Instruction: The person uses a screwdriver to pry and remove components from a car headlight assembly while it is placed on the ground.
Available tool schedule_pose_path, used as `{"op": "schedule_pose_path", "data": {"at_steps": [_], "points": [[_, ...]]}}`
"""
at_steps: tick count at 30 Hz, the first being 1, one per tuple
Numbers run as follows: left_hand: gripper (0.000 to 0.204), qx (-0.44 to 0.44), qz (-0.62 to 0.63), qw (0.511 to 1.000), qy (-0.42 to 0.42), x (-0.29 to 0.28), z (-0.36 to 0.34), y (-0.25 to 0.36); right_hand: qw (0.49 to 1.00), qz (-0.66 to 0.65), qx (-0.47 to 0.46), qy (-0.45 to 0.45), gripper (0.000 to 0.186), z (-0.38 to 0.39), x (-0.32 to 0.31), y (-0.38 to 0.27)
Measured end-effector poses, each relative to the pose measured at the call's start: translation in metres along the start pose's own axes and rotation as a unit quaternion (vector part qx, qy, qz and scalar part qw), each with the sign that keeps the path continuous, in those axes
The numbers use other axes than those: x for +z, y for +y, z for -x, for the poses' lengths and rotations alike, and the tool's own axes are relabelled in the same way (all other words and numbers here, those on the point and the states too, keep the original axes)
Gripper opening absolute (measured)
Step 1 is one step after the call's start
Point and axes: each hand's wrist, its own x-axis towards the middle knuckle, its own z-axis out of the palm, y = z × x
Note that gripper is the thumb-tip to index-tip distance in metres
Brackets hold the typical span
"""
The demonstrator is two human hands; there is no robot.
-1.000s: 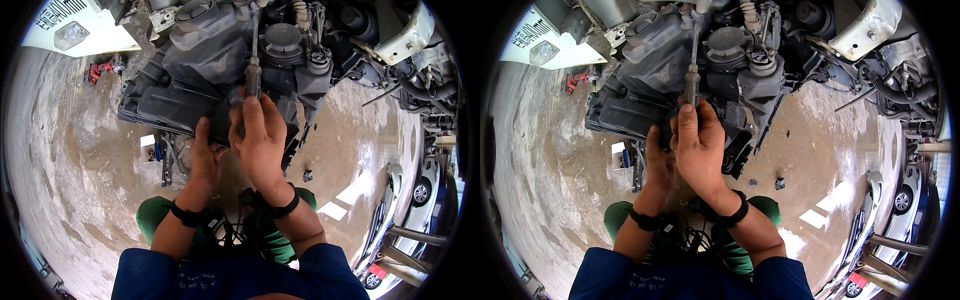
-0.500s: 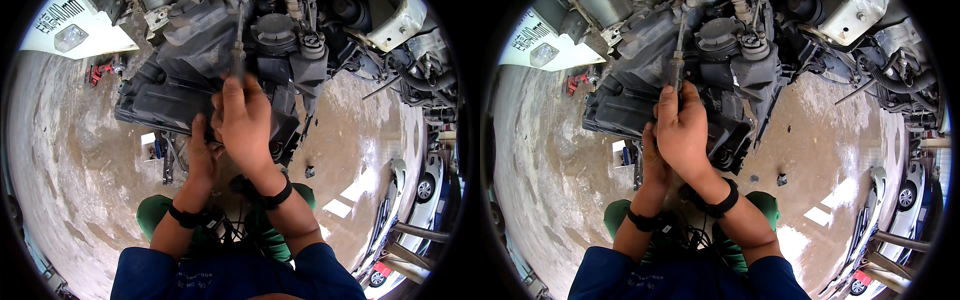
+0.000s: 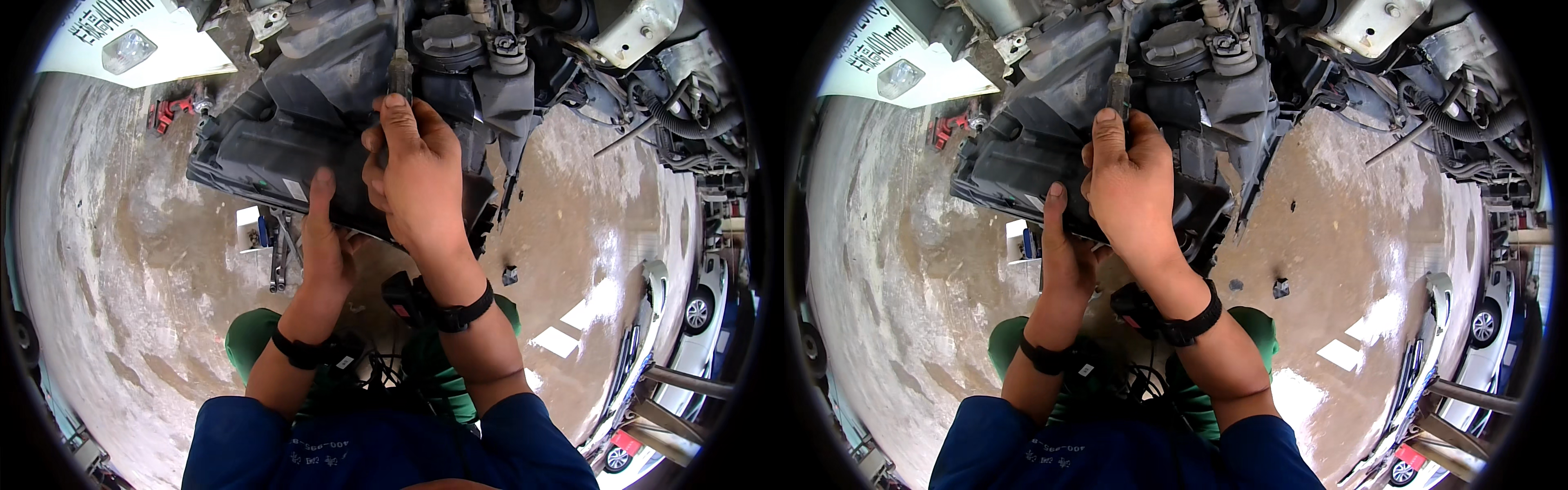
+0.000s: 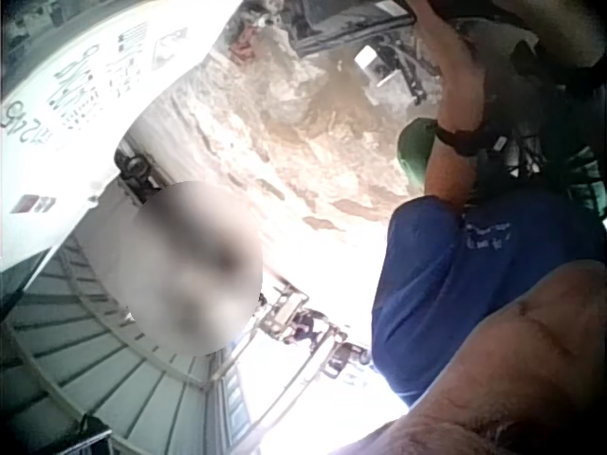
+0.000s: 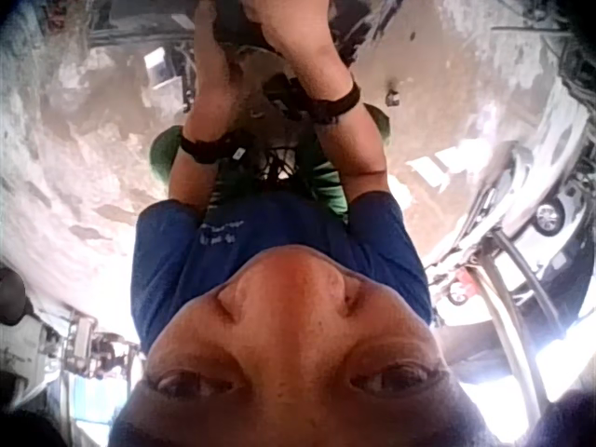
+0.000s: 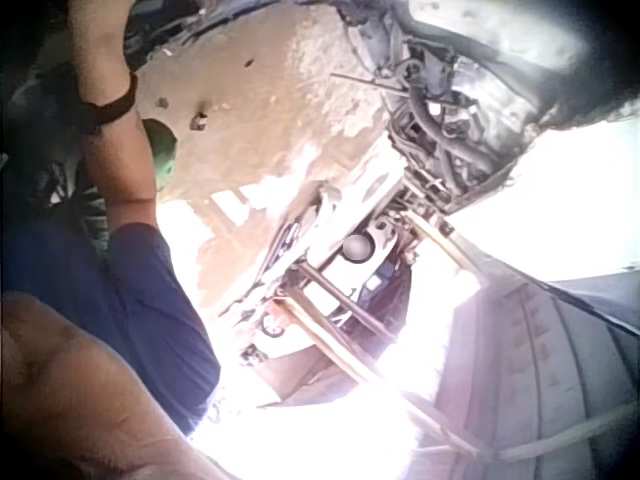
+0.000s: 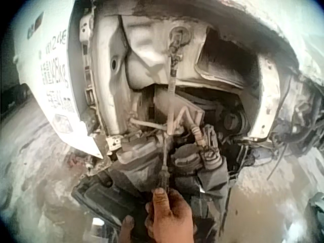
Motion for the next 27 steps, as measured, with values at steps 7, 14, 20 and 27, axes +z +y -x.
{"op": "schedule_pose_path", "data": {"at_steps": [7, 14, 20, 27], "points": [[0.081, 0.006, 0.012, 1.000, -0.005, -0.003, 0.005, -0.001, 0.998, 0.053, -0.016, 0.016, 0.031, 0.007, 0.008, -0.006], [0.091, 0.018, 0.069, 0.997, -0.025, -0.027, -0.006, -0.024, 0.999, -0.027, 0.039, -0.003, 0.033, 0.011, 0.002, -0.023], [0.098, 0.048, 0.068, 0.996, 0.013, -0.020, 0.000, -0.029, 0.979, 0.197, -0.026, 0.042, 0.035, 0.011, 0.011, -0.031], [0.091, 0.039, 0.093, 0.995, 0.010, -0.028, -0.006, -0.032, 0.995, 0.080, 0.024, 0.045, 0.031, 0.009, 0.015, -0.027]]}}
